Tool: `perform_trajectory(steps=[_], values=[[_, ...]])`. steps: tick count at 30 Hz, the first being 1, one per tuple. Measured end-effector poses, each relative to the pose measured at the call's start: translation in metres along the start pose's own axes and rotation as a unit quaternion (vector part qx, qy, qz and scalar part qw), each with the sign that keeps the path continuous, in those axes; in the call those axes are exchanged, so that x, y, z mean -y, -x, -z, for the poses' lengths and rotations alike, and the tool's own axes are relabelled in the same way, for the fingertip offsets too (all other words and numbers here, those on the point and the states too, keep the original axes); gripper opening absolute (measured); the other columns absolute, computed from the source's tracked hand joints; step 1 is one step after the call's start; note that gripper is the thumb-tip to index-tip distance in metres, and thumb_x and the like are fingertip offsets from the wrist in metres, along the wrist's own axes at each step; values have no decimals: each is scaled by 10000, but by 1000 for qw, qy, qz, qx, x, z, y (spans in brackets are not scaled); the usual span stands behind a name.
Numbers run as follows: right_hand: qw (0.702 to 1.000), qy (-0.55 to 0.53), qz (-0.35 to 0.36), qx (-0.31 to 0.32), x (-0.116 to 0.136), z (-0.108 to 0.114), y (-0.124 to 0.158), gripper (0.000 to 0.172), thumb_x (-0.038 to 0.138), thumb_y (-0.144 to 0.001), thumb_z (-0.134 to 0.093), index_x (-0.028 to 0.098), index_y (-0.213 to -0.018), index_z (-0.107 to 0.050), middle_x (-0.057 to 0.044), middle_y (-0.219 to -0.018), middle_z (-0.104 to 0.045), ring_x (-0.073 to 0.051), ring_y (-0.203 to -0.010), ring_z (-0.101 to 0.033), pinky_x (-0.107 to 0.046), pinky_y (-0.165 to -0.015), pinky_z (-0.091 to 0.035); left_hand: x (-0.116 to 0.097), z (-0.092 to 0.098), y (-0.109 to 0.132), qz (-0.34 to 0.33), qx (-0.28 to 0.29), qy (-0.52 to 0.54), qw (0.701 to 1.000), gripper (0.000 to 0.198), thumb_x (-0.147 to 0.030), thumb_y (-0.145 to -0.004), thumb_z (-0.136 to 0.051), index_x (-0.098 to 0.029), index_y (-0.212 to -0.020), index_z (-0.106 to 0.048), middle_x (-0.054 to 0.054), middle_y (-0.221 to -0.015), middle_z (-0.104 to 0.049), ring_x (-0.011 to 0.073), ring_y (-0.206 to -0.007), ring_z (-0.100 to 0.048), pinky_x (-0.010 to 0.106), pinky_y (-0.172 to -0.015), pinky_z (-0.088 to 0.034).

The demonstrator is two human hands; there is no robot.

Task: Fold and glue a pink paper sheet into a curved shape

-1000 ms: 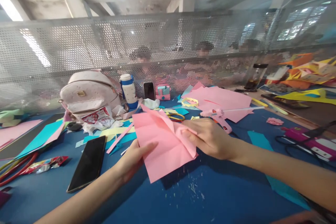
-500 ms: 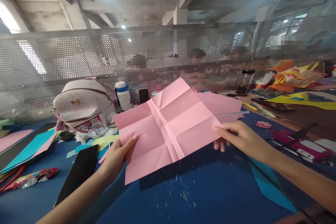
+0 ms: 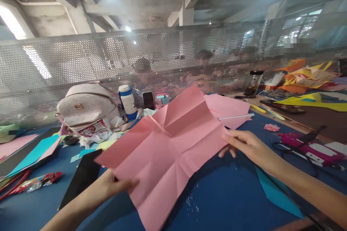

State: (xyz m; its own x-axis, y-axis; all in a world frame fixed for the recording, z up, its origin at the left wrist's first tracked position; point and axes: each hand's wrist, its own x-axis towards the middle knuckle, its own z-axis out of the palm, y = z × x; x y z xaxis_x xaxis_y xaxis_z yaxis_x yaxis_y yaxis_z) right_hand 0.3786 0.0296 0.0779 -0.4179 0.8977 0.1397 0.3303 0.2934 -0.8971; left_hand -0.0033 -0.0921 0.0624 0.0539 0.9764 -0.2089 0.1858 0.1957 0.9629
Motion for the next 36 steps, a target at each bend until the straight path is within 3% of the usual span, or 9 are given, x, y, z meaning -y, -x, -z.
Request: perform_trajectory(steps=[2, 4, 10, 14, 18, 21, 25, 32, 36], values=[[1000, -11, 9, -21, 3, -1, -5, 434, 608, -868, -557, 182, -786, -571, -59, -645, -682, -169, -564, -619, -273, -527, -404, -4, 10, 10, 16, 203, -85, 975, 333, -271, -652, -829, -253, -980, -780, 41, -950, -772, 316, -956, -712, 396, -868, -562], [999, -17, 20, -19, 6, -3, -10, 412, 588, -885, -545, 177, -880, -579, -43, -626, -664, -155, -529, -577, -267, -496, -385, -7, 20, 14, 15, 293, -140, 946, 324, -282, -782, -723, -300, -1105, -745, 23, -1078, -747, 297, -1034, -691, 400, -914, -540], [998, 17, 61, -25, 14, -19, -36, 384, 551, -876, -553, 178, -928, -627, 29, -612, -497, -110, -498, -438, -252, -443, -286, -3, 30, -19, -135, -21, -204, 969, 330, -443, -853, -648, -290, -1138, -716, 41, -1239, -685, 295, -1205, -598, 400, -1064, -439], [995, 44, 88, -16, 16, -32, -54, 375, 515, -861, -552, 169, -967, -651, 39, -598, -450, -112, -512, -390, -260, -472, -292, 13, 17, -55, -156, 52, -49, 985, 567, -462, -790, -728, -238, -1288, -573, 121, -1224, -682, 294, -1179, -616, 415, -1015, -474], [996, 21, 89, -13, 12, -42, -67, 321, 498, -842, -576, 188, -896, -639, 45, -590, -422, -118, -522, -391, -265, -488, -310, 36, 2, -88, -158, 3, -41, 987, 678, -374, -669, -821, -204, -1266, -549, 113, -1100, -700, 244, -950, -691, 373, -850, -547], [997, -1, 77, -10, 5, -49, -71, 341, 538, -857, -546, 201, -869, -592, 41, -630, -424, -123, -535, -418, -267, -491, -353, 45, -4, -100, -155, -17, -55, 986, 496, -334, -662, -816, -167, -1099, -653, 69, -931, -714, 202, -763, -680, 308, -699, -539], [998, -23, 59, -28, -7, -59, -69, 385, 588, -877, -518, 212, -798, -511, 35, -663, -428, -131, -592, -449, -269, -549, -390, 45, -7, -96, -156, -28, -72, 985, 220, -353, -723, -769, -138, -731, -719, 46, -711, -698, 194, -677, -642, 269, -622, -485], [995, -52, 20, 86, -26, -77, -62, 474, 633, -754, -660, 183, -884, -586, -22, -782, -588, -195, -743, -560, -309, -673, -451, 43, -10, -81, -168, -72, -17, 983, 279, -447, -811, -697, -176, -871, -715, 40, -797, -732, 203, -714, -673, 288, -717, -518], [996, -9, 4, 85, -36, -81, -61, 550, 687, -740, -633, 196, -605, -426, 47, -576, -351, -98, -537, -321, -247, -498, -252, 46, -12, -82, -169, -87, -5, 982, 312, -475, -826, -685, -167, -875, -689, -5, -623, -659, 132, -482, -559, 220, -486, -413]])
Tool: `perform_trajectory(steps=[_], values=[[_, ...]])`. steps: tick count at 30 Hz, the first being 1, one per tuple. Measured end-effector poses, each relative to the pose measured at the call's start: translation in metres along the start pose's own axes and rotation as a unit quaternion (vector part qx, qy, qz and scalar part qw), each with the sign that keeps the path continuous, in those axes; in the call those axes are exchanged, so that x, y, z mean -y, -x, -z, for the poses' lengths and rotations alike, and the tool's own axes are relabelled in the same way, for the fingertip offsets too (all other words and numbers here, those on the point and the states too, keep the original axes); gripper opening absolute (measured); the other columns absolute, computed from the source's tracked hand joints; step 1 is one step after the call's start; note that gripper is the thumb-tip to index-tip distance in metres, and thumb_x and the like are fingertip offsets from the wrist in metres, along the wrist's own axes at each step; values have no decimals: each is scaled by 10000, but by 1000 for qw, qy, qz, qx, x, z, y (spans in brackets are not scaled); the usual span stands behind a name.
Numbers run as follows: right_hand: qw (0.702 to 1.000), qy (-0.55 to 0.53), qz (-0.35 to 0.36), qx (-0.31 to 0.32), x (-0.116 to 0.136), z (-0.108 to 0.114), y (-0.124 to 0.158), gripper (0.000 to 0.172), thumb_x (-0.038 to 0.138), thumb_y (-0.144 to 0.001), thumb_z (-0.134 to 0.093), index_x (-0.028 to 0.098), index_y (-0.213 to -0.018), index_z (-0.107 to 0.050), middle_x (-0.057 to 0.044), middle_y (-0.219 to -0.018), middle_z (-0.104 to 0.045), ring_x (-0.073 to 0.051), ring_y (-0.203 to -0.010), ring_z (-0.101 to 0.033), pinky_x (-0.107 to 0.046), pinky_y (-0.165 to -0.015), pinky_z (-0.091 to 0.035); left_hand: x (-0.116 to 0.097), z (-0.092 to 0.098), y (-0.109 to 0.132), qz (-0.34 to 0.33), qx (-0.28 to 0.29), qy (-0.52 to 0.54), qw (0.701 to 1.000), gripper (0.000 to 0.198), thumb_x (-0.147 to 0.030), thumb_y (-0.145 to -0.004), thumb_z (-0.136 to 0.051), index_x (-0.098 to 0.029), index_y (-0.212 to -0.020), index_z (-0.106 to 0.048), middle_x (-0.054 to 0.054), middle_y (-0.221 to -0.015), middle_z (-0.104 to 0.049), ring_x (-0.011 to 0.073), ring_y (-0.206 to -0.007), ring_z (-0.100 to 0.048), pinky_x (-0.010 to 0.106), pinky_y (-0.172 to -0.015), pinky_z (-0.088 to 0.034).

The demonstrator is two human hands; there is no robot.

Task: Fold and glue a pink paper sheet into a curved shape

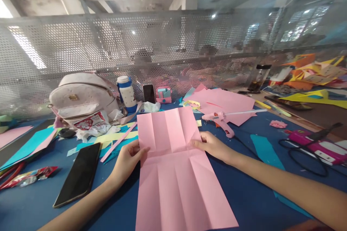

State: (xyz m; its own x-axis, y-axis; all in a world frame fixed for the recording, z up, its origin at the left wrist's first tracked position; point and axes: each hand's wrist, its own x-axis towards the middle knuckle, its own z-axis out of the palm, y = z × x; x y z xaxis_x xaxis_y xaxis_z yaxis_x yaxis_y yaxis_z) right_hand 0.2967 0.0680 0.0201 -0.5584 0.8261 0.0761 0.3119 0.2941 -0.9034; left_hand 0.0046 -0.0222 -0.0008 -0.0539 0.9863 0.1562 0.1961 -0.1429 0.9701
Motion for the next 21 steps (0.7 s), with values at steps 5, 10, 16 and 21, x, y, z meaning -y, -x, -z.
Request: perform_trajectory(steps=[5, 10, 16, 21], values=[[999, 25, -1, -40, -7, -1, -2, 635, 707, -740, -618, 226, -557, -247, 65, -571, -195, -80, -534, -178, -263, -498, -132, 0, -2, 3, 6, -20, 5, 1000, 314, -469, -830, -689, -157, -845, -657, -25, -600, -621, 89, -461, -491, 184, -440, -325], [997, 31, 0, -64, -10, -1, -4, 644, 721, -728, -620, 228, -567, -238, 69, -572, -173, -79, -531, -163, -266, -498, -126, -1, -1, 2, 14, -20, 22, 999, 328, -483, -829, -685, -159, -846, -637, -40, -558, -596, 88, -452, -502, 181, -446, -360], [999, 7, 2, -49, -5, -1, -1, 535, 681, -784, -581, 200, -620, -411, 52, -585, -300, -89, -535, -274, -248, -483, -185, -1, 1, -1, 14, -15, 40, 999, 345, -450, -776, -738, -160, -947, -660, 42, -775, -727, 184, -679, -677, 228, -545, -488], [999, -9, 4, -50, -2, -1, 1, 498, 658, -801, -570, 182, -677, -494, 31, -614, -409, -106, -557, -358, -248, -496, -248, -1, 2, -1, 8, -25, 32, 999, 282, -384, -712, -796, -164, -861, -703, 50, -827, -737, 184, -702, -676, 237, -585, -502]])
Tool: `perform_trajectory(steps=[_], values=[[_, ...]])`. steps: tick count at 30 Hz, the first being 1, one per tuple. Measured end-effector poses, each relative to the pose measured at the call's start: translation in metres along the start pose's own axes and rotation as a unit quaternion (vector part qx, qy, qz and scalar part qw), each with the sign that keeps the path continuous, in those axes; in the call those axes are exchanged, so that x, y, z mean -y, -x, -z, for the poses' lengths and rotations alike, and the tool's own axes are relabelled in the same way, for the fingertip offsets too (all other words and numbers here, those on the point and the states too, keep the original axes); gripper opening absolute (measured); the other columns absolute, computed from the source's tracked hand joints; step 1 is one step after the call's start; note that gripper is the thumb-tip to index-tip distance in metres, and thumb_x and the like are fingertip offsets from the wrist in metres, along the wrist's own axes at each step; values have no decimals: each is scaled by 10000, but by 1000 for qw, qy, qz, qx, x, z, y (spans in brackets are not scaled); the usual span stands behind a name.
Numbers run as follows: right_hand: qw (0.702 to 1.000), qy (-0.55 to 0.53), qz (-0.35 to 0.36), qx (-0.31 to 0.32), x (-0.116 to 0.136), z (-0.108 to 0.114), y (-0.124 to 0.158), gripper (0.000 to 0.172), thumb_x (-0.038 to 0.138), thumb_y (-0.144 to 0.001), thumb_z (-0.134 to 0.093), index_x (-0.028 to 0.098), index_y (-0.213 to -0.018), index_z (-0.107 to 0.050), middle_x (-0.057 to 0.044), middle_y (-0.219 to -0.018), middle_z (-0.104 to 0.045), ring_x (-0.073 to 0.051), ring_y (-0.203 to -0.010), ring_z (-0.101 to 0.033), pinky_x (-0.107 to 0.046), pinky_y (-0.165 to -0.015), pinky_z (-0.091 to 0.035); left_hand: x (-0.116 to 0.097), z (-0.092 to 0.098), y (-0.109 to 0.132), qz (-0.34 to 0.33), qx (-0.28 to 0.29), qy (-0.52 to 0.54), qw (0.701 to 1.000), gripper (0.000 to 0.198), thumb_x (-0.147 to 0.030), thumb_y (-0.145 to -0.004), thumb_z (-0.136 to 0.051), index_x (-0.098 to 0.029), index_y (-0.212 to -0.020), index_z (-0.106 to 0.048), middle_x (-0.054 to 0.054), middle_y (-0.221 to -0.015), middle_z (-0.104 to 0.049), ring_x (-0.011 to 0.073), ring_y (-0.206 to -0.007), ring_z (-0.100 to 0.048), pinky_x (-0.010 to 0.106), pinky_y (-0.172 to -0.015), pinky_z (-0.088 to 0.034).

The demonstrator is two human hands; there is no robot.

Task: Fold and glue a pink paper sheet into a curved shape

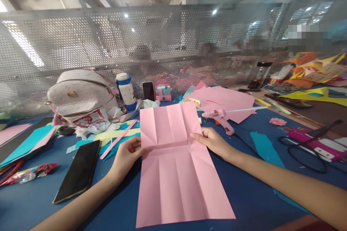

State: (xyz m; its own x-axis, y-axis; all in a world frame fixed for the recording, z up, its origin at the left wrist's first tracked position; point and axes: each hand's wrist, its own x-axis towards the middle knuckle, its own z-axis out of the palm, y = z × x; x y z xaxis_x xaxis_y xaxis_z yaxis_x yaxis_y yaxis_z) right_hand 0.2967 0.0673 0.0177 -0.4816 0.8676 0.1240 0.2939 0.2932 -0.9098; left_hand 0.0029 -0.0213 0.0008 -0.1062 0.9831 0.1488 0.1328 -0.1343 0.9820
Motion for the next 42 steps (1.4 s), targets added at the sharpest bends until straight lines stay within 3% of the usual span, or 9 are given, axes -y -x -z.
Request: perform_trajectory(steps=[5, 11, 14, 18, 31, 34, 36, 38, 42], values=[[1000, 3, -5, 6, -4, 1, -1, 492, 634, -753, -642, 180, -634, -497, 40, -568, -416, -100, -532, -355, -246, -494, -252, 0, 1, 0, 4, -15, -10, 1000, 271, -402, -705, -798, -153, -724, -692, 20, -667, -690, 140, -582, -614, 222, -560, -473], [999, -6, -11, 45, -6, -1, 1, 453, 581, -693, -728, 142, -688, -617, -16, -649, -590, -153, -595, -519, -264, -532, -389, 2, 1, 0, 2, -14, -12, 1000, 297, -428, -746, -766, -153, -824, -686, 46, -790, -723, 164, -687, -654, 224, -597, -479], [999, -6, -7, 50, -7, -2, 3, 411, 533, -681, -757, 139, -741, -656, -27, -710, -639, -172, -634, -562, -269, -556, -425, 5, 1, 0, 3, -15, -23, 1000, 293, -429, -776, -742, -155, -847, -667, 21, -728, -697, 136, -609, -615, 202, -528, -420], [999, 5, -10, 46, -9, -3, 2, 420, 552, -693, -733, 139, -694, -659, -16, -642, -617, -171, -596, -551, -264, -513, -408, 9, 1, 0, 10, -4, -37, 999, 297, -433, -790, -730, -153, -858, -657, 3, -634, -663, 111, -489, -540, 199, -455, -343], [999, 1, -13, 42, -13, -2, 0, 394, 517, -658, -763, 146, -624, -634, -9, -604, -597, -167, -573, -542, -263, -495, -393, 4, 0, 0, 11, 1, -27, 1000, 281, -428, -791, -731, -168, -829, -632, -50, -504, -580, 88, -395, -470, 193, -421, -329], [999, -11, -12, 34, -14, -2, 1, 407, 517, -681, -752, 149, -587, -603, -5, -572, -575, -150, -534, -517, -261, -478, -380, -1, -1, 1, 13, 20, -3, 1000, 337, -454, -794, -727, -177, -961, -628, -19, -643, -675, 124, -515, -600, 203, -503, -435], [1000, -19, -8, 12, -13, -2, 1, 436, 520, -692, -747, 159, -540, -556, -3, -542, -552, -142, -515, -503, -261, -468, -374, -7, -2, 2, 18, 47, 15, 999, 427, -472, -805, -713, -195, -1109, -598, 37, -887, -742, 187, -757, -702, 252, -670, -530], [999, -28, 0, -22, -12, -2, 1, 444, 527, -692, -750, 171, -536, -538, -11, -545, -560, -156, -532, -526, -271, -480, -401, -13, -3, 4, 31, 78, 20, 996, 497, -469, -805, -712, -197, -1198, -576, 86, -1070, -730, 252, -960, -702, 317, -792, -554], [996, -56, 28, -64, -4, -1, 2, 419, 568, -699, -736, 170, -810, -667, -69, -778, -692, -237, -734, -648, -339, -650, -532, -18, 6, -1, 49, 129, -29, 990, 540, -465, -809, -704, -167, -1243, -585, 125, -1166, -701, 299, -1016, -690, 370, -830, -564]])
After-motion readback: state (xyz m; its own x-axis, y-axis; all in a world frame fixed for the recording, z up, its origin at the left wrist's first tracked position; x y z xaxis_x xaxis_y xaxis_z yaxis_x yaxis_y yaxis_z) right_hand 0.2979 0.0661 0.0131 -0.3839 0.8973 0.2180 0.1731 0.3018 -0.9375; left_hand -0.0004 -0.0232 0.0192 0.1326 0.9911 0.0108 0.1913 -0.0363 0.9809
